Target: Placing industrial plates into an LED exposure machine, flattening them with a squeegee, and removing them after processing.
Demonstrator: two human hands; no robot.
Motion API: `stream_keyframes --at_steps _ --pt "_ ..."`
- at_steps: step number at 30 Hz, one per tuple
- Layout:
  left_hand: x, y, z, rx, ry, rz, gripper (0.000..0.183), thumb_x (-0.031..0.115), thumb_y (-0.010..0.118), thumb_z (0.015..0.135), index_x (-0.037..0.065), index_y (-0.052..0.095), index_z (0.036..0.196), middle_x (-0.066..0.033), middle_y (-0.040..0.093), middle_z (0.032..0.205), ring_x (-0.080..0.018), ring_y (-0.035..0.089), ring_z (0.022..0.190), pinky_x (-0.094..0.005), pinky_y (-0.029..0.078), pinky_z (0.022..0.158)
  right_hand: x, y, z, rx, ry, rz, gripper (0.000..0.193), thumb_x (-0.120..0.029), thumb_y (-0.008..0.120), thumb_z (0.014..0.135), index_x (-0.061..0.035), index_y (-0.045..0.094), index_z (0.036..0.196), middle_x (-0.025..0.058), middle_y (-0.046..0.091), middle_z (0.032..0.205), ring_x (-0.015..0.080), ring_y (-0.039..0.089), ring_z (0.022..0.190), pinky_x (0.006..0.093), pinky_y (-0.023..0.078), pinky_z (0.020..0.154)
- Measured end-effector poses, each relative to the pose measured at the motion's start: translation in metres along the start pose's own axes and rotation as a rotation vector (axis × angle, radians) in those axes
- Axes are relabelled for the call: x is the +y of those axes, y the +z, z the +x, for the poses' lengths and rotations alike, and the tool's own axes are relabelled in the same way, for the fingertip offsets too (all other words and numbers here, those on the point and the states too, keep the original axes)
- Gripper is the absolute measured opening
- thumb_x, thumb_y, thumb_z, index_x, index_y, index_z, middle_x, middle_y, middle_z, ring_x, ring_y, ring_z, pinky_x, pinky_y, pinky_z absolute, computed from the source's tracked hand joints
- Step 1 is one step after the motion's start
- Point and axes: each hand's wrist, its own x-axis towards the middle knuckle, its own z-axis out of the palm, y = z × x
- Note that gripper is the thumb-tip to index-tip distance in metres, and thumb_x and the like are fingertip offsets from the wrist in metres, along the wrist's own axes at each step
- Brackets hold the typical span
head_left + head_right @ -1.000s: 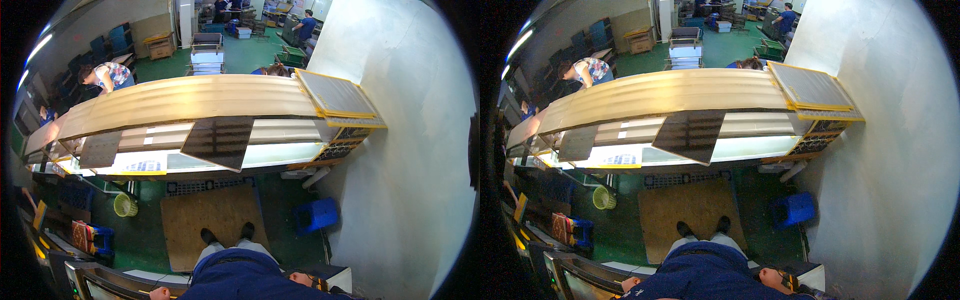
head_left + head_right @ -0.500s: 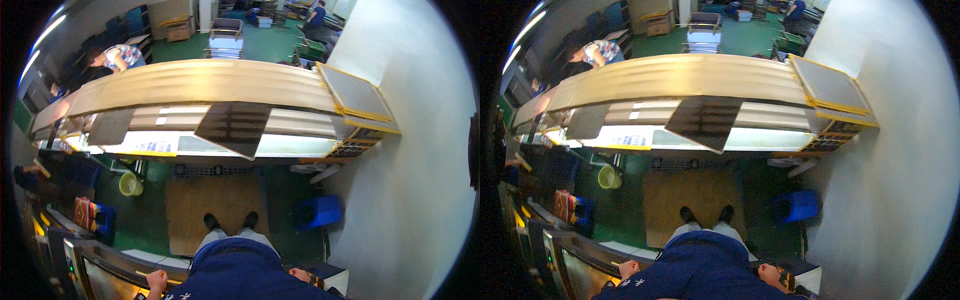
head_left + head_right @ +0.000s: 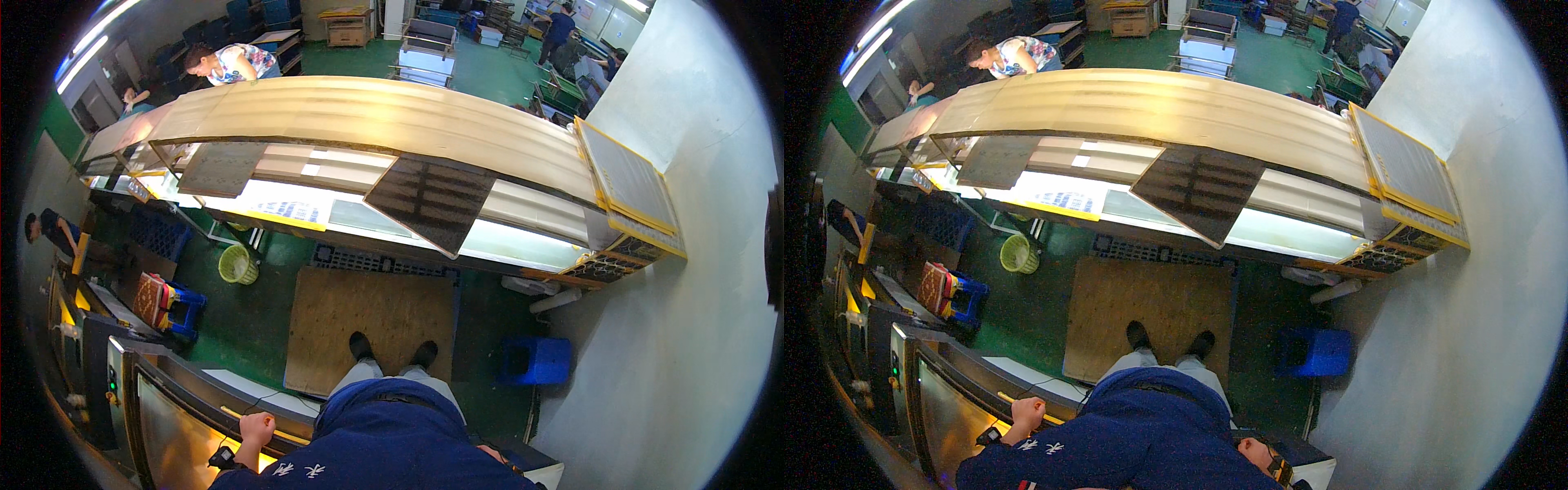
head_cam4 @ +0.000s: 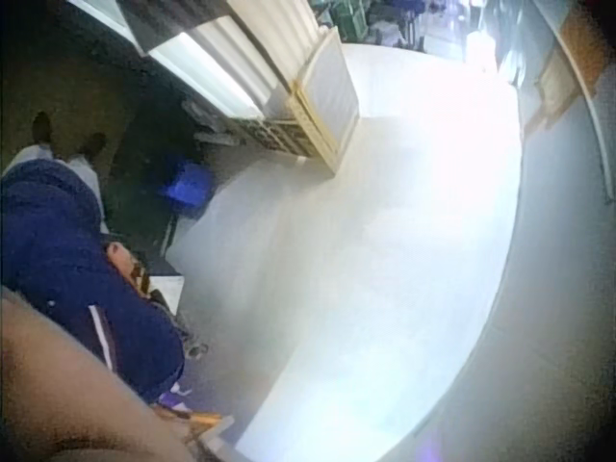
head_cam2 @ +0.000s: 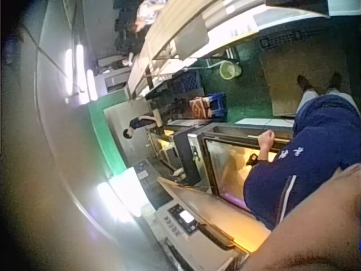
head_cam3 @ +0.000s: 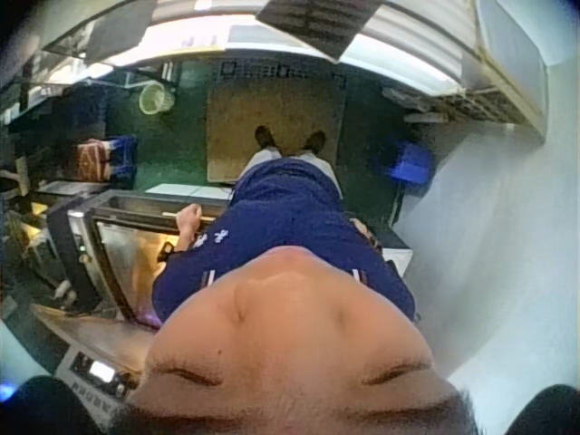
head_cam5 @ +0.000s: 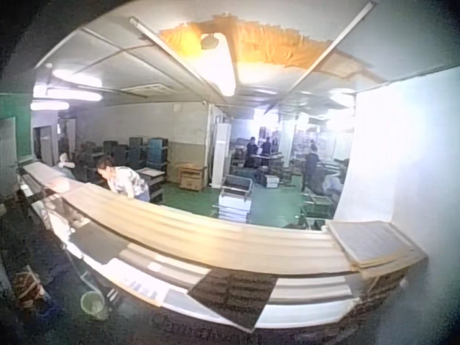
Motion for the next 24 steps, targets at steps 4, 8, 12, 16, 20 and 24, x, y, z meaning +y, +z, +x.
stream_keyframes --at_steps 4,8,12,16,20,24 --pt "0.0 0.001 0.001 -0.028 -0.016 -0.003 0.026 0.036 0.058 0.081 0.018 0.075 0.091 -0.0097 0.072 0.088 -0.031 0.067 0.085 -0.0451 0.048 0.078 0.014 0.005 0.009 0.012 -0.097 0.011 0.044 -0.04 0.061 0.089 -0.0048 0.065 0.115 0.0117 0.071 0.095 0.0263 0.068 0.089 0.0352 0.053 0.08" --pt "0.0 0.002 0.001 -0.019 -0.02 0.023 0.026 0.037 0.059 0.08 0.019 0.075 0.089 -0.01 0.072 0.087 -0.0317 0.067 0.084 -0.045 0.049 0.077 0.007 0.002 0.007 -0.003 -0.055 0.001 0.045 -0.041 0.061 0.089 -0.0049 0.065 0.115 0.0115 0.071 0.095 0.0262 0.068 0.09 0.0354 0.053 0.08" --pt "0.0 0.003 0.001 -0.003 -0.015 -0.003 0.025 0.036 0.059 0.08 0.019 0.075 0.088 -0.0103 0.072 0.086 -0.032 0.067 0.082 -0.045 0.049 0.076 0.005 0.0 0.004 -0.019 -0.038 -0.02 0.045 -0.042 0.06 0.089 -0.005 0.065 0.115 0.0112 0.071 0.095 0.026 0.068 0.09 0.0357 0.052 0.08" --pt "0.0 0.001 0.0 0.029 0.005 -0.023 0.024 0.035 0.059 0.079 0.019 0.075 0.087 -0.0099 0.072 0.084 -0.0317 0.067 0.081 -0.0453 0.049 0.075 -0.001 -0.004 0.003 -0.002 -0.038 -0.015 0.045 -0.042 0.06 0.089 -0.005 0.065 0.115 0.0115 0.071 0.095 0.0262 0.068 0.09 0.0358 0.053 0.08" --pt "-0.002 0.004 0.001 0.037 0.004 -0.035 0.024 0.035 0.059 0.079 0.019 0.075 0.087 -0.0097 0.072 0.084 -0.0316 0.067 0.081 -0.0455 0.049 0.075 -0.006 -0.007 0.001 0.006 -0.04 -0.015 0.045 -0.042 0.06 0.089 -0.005 0.065 0.114 0.0117 0.071 0.095 0.0264 0.068 0.09 0.0359 0.053 0.08" --pt "-0.002 0.005 0.001 0.037 0.003 -0.043 0.024 0.035 0.059 0.079 0.019 0.075 0.087 -0.0098 0.072 0.084 -0.0319 0.067 0.081 -0.0455 0.049 0.075 -0.009 -0.008 0.001 0.011 -0.038 -0.014 0.045 -0.042 0.06 0.089 -0.005 0.065 0.114 0.0119 0.071 0.095 0.0266 0.068 0.09 0.036 0.053 0.08"
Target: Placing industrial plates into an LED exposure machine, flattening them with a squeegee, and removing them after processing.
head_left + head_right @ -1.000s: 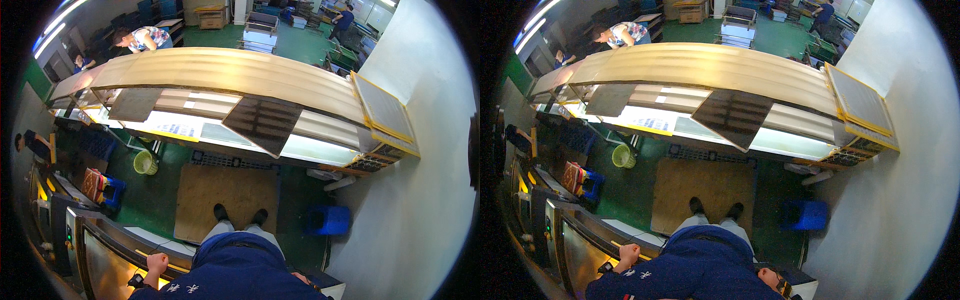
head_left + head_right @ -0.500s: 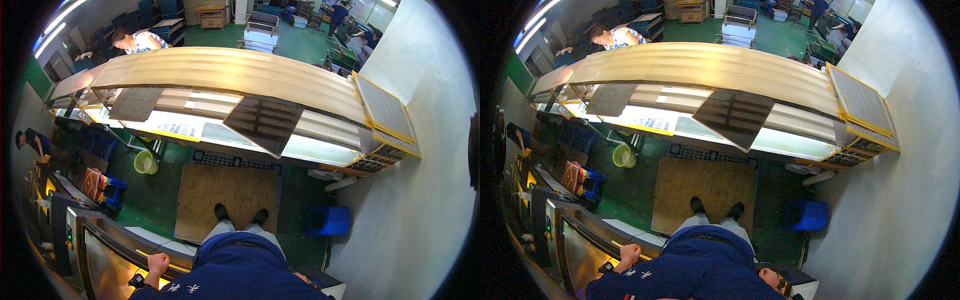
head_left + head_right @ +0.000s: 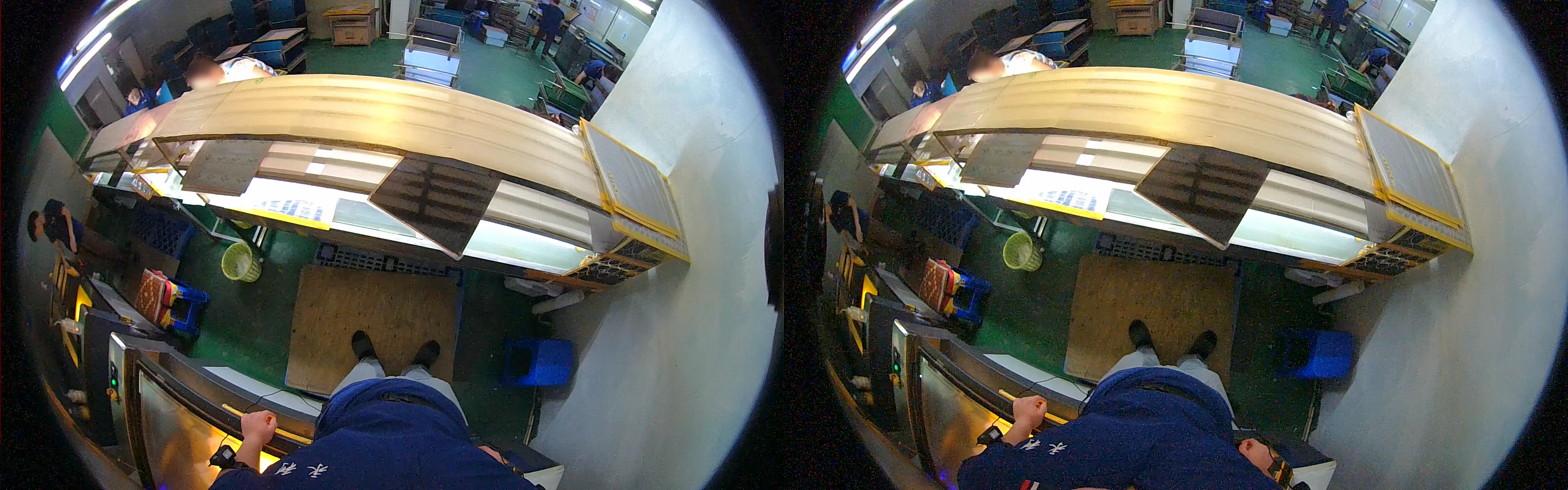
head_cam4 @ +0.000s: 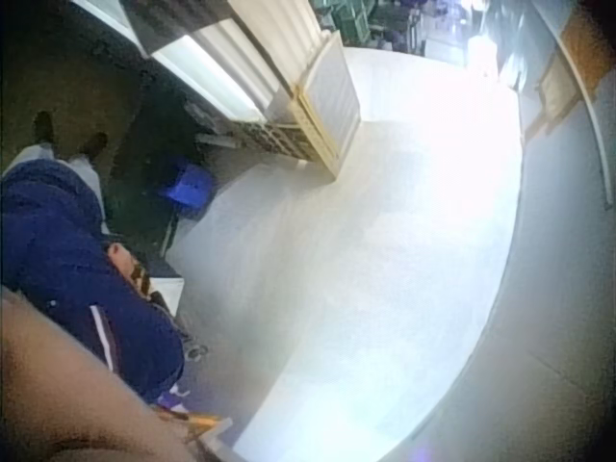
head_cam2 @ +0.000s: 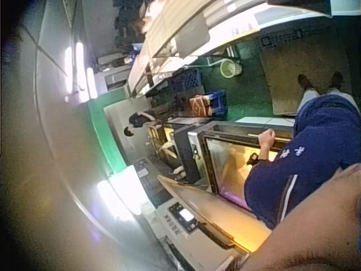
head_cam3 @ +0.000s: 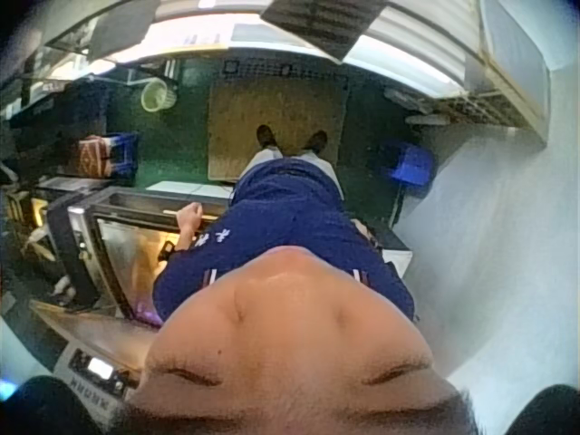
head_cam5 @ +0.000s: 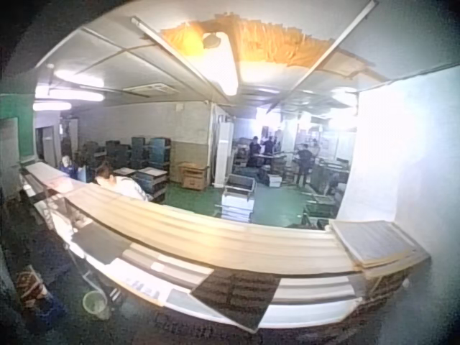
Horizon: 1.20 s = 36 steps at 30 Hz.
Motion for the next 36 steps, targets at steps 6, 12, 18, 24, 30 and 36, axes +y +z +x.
stream_keyframes --at_steps 6,12,18,24,30,36 --pt "0.0009 -0.0008 -0.0002 -0.016 -0.011 0.035 0.025 0.036 0.059 0.079 0.019 0.075 0.088 -0.0098 0.072 0.084 -0.0324 0.067 0.081 -0.0454 0.049 0.076 -0.0023 -0.0012 -0.0019 0.008 0.001 0.002 0.044 -0.042 0.06 0.089 -0.005 0.066 0.113 0.0122 0.071 0.094 0.0269 0.068 0.089 0.0362 0.053 0.08" --pt "0.0013 -0.0011 -0.0005 -0.024 -0.013 0.034 0.024 0.035 0.059 0.079 0.019 0.075 0.088 -0.01 0.072 0.084 -0.0323 0.067 0.081 -0.0454 0.049 0.077 -0.0033 -0.0021 -0.0032 0.012 0.002 0.002 0.044 -0.041 0.06 0.089 -0.005 0.066 0.112 0.0125 0.071 0.094 0.0272 0.069 0.089 0.0364 0.053 0.08" --pt "0.003 -0.0039 -0.0009 -0.028 -0.018 0.003 0.024 0.036 0.059 0.08 0.019 0.075 0.088 -0.01 0.072 0.084 -0.0322 0.067 0.082 -0.0455 0.049 0.076 -0.0044 -0.0032 -0.0029 0.016 -0.002 0.003 0.043 -0.041 0.06 0.089 -0.0051 0.066 0.111 0.0128 0.071 0.094 0.0276 0.069 0.089 0.0366 0.053 0.08" --pt "0.0041 -0.0048 -0.0015 -0.02 -0.014 0.028 0.026 0.036 0.059 0.08 0.018 0.075 0.088 -0.0102 0.072 0.085 -0.0326 0.067 0.083 -0.0461 0.048 0.076 -0.0057 -0.0033 -0.0037 0.02 -0.005 0.002 0.043 -0.041 0.059 0.089 -0.0051 0.066 0.111 0.0131 0.071 0.093 0.0279 0.069 0.089 0.0368 0.053 0.08" --pt "0.0066 -0.0073 -0.0012 -0.035 -0.02 0.027 0.026 0.036 0.058 0.08 0.018 0.075 0.09 -0.0102 0.072 0.087 -0.0322 0.067 0.084 -0.0458 0.049 0.077 -0.0055 -0.0028 -0.0042 0.025 -0.006 0.002 0.042 -0.041 0.059 0.089 -0.0051 0.067 0.11 0.0135 0.071 0.093 0.0282 0.069 0.089 0.037 0.053 0.08" --pt "0.0051 -0.0057 -0.001 -0.046 -0.03 0.041 0.027 0.036 0.058 0.081 0.019 0.075 0.092 -0.0104 0.072 0.088 -0.0325 0.067 0.084 -0.046 0.049 0.077 -0.0061 -0.0032 -0.0056 0.029 -0.007 0.003 0.042 -0.041 0.059 0.088 -0.0051 0.067 0.109 0.0138 0.071 0.093 0.0285 0.069 0.089 0.0372 0.053 0.08"
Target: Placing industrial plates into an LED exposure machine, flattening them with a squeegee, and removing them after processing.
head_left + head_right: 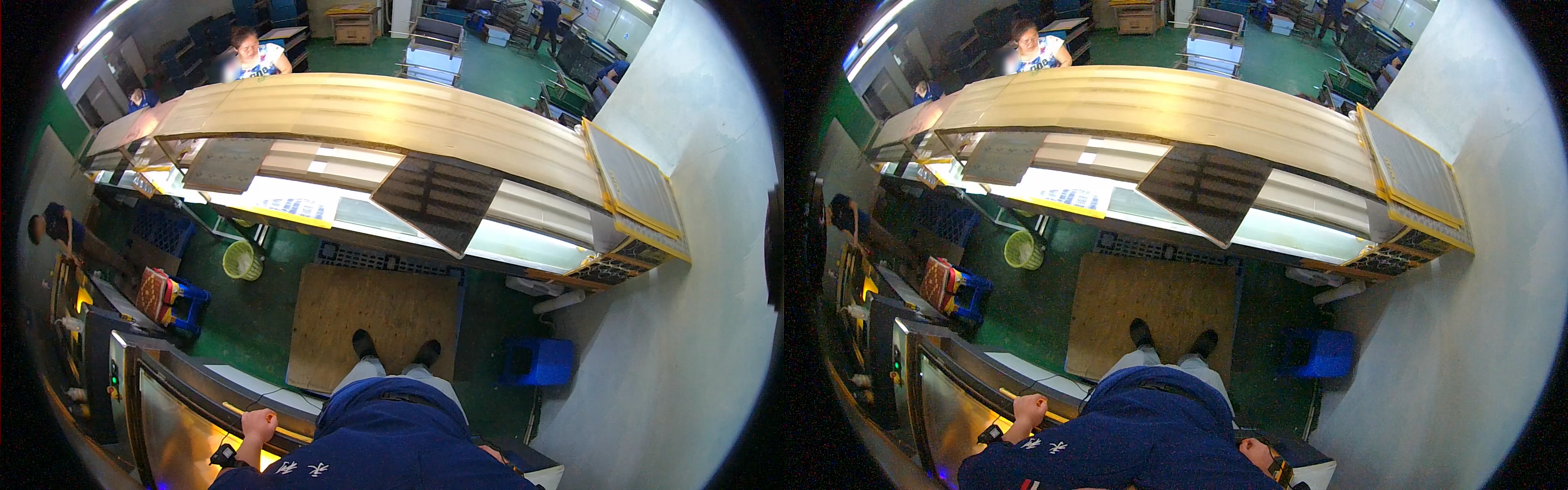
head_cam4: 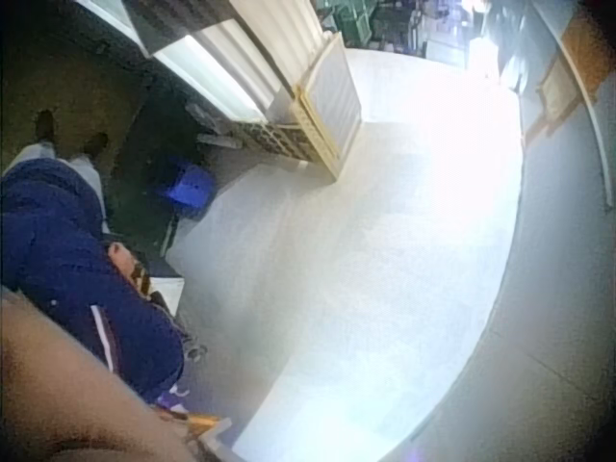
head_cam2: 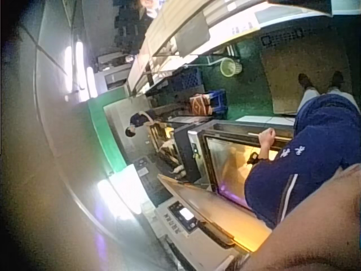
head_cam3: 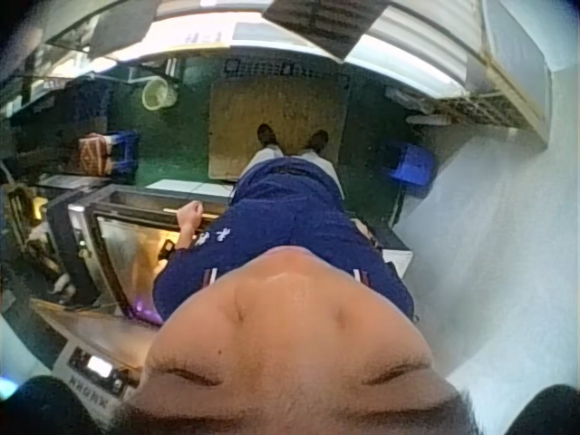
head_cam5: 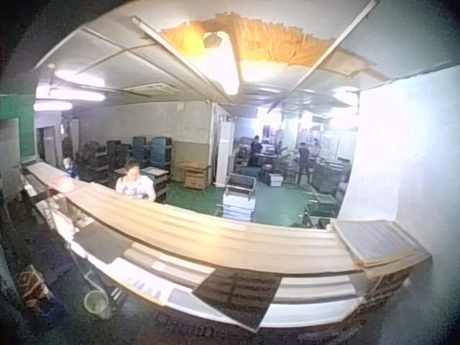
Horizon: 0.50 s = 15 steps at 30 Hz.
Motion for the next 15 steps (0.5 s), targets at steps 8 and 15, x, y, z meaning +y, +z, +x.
stream_keyframes --at_steps 8,15 --pt "-0.0043 0.0061 0.0003 0.02 0.013 -0.011 0.026 0.037 0.058 0.08 0.021 0.075 0.09 -0.0108 0.072 0.086 -0.0324 0.067 0.082 -0.0454 0.048 0.077 0.0006 0.0001 -0.0021 0.008 0.004 0.0 0.041 -0.04 0.059 0.088 -0.0051 0.067 0.108 0.0142 0.071 0.092 0.0289 0.069 0.089 0.0374 0.053 0.08" --pt "-0.0066 0.0067 0.0003 0.028 0.016 -0.014 0.027 0.038 0.058 0.079 0.02 0.076 0.09 -0.0109 0.072 0.085 -0.0325 0.067 0.082 -0.0456 0.049 0.077 0.0001 0.0002 -0.0015 0.017 -0.001 0.006 0.041 -0.04 0.059 0.088 -0.0051 0.067 0.108 0.0146 0.071 0.092 0.0293 0.069 0.088 0.0377 0.053 0.08"
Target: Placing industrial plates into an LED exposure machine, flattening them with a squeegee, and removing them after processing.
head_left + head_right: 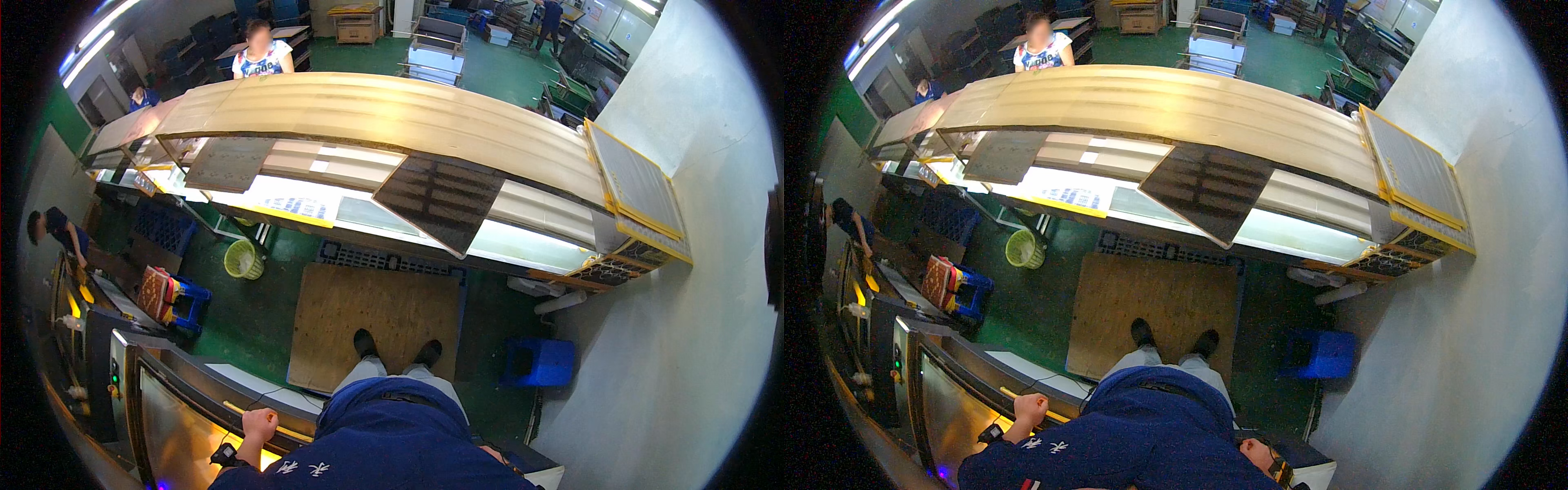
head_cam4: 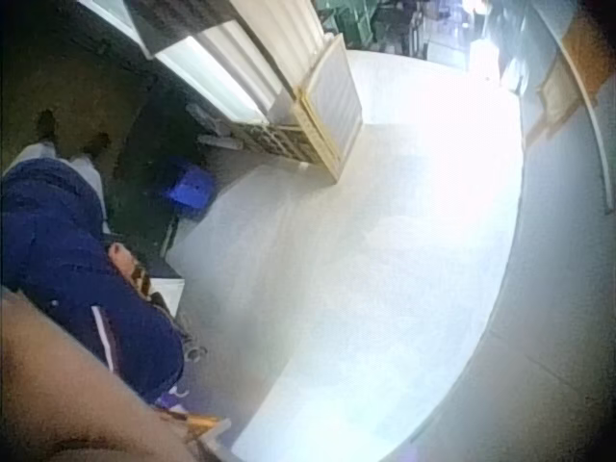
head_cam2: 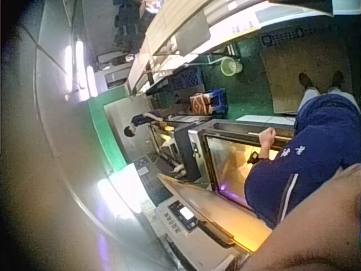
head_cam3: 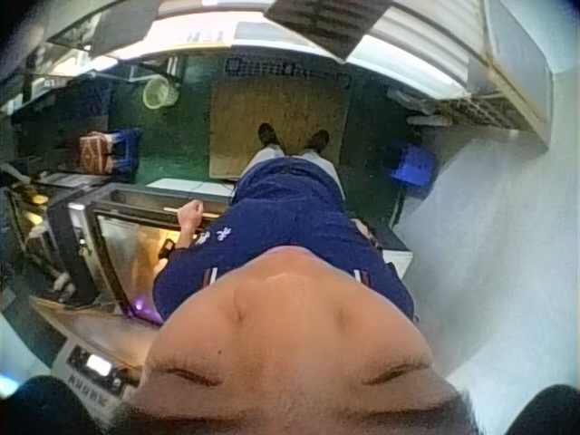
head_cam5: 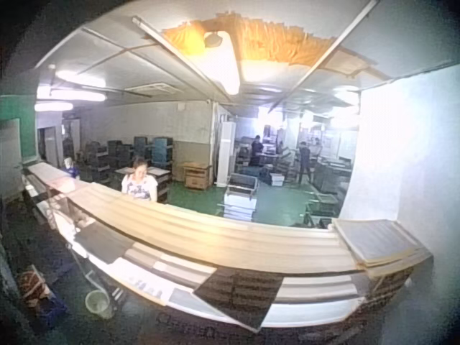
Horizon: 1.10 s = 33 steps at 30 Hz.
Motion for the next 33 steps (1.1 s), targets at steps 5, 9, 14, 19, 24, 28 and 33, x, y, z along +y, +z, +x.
stream_keyframes --at_steps 5,9,14,19,24,28,33 --pt "0.003 0.0 0.002 0.003 0.007 -0.006 0.027 0.038 0.058 0.079 0.019 0.075 0.09 -0.0109 0.072 0.085 -0.0326 0.067 0.081 -0.0456 0.049 0.076 -0.002 0.0 -0.003 0.009 0.002 0.004 0.041 -0.04 0.059 0.088 -0.0051 0.068 0.107 0.0148 0.071 0.091 0.0295 0.069 0.088 0.0378 0.053 0.08" --pt "0.003 -0.002 0.001 0.006 0.012 -0.002 0.027 0.037 0.058 0.079 0.02 0.076 0.09 -0.0109 0.072 0.085 -0.0325 0.067 0.081 -0.0457 0.049 0.076 -0.004 0.001 -0.008 0.019 -0.001 0.005 0.04 -0.04 0.058 0.088 -0.0051 0.068 0.106 0.0151 0.071 0.091 0.0298 0.07 0.088 0.0379 0.054 0.079" --pt "0.005 -0.005 0.0 -0.021 -0.009 0.019 0.027 0.037 0.058 0.079 0.019 0.075 0.091 -0.0111 0.072 0.086 -0.032 0.067 0.083 -0.0455 0.049 0.077 0.001 0.005 -0.007 0.028 -0.029 0.024 0.04 -0.04 0.059 0.088 -0.0053 0.068 0.106 0.0154 0.071 0.091 0.0299 0.07 0.088 0.0378 0.054 0.08" --pt "0.003 -0.004 0.0 -0.008 0.001 0.005 0.027 0.037 0.058 0.079 0.019 0.075 0.092 -0.0106 0.072 0.087 -0.0318 0.067 0.084 -0.0452 0.049 0.078 0.024 0.017 0.009 -0.004 -0.047 -0.008 0.041 -0.041 0.057 0.089 -0.0051 0.067 0.107 0.0143 0.071 0.093 0.0292 0.069 0.088 0.0376 0.053 0.079" --pt "0.005 -0.006 0.0 -0.016 -0.006 0.008 0.028 0.037 0.059 0.079 0.019 0.075 0.092 -0.0102 0.072 0.088 -0.0322 0.067 0.084 -0.0453 0.049 0.078 0.01 0.008 0.002 0.011 -0.062 0.027 0.037 -0.037 0.055 0.091 -0.0049 0.067 0.104 0.0121 0.071 0.092 0.025 0.067 0.081 0.0362 0.052 0.074" --pt "0.006 -0.004 0.001 -0.008 -0.009 -0.028 0.027 0.036 0.059 0.079 0.018 0.076 0.091 -0.0105 0.072 0.087 -0.0326 0.067 0.084 -0.0454 0.05 0.079 -0.004 -0.007 -0.008 0.001 -0.12 0.062 0.033 -0.034 0.053 0.093 -0.0048 0.067 0.101 0.0104 0.07 0.09 0.0217 0.065 0.076 0.0351 0.051 0.07" --pt "0.002 -0.002 -0.004 0.001 -0.018 -0.036 0.025 0.035 0.059 0.079 0.018 0.076 0.088 -0.0112 0.072 0.083 -0.0324 0.067 0.082 -0.0453 0.05 0.079 -0.041 -0.013 0.01 0.388 0.378 0.497 0.031 -0.031 0.051 0.097 -0.0033 0.066 0.099 0.0085 0.067 0.083 0.0147 0.058 0.062 0.0326 0.046 0.058"
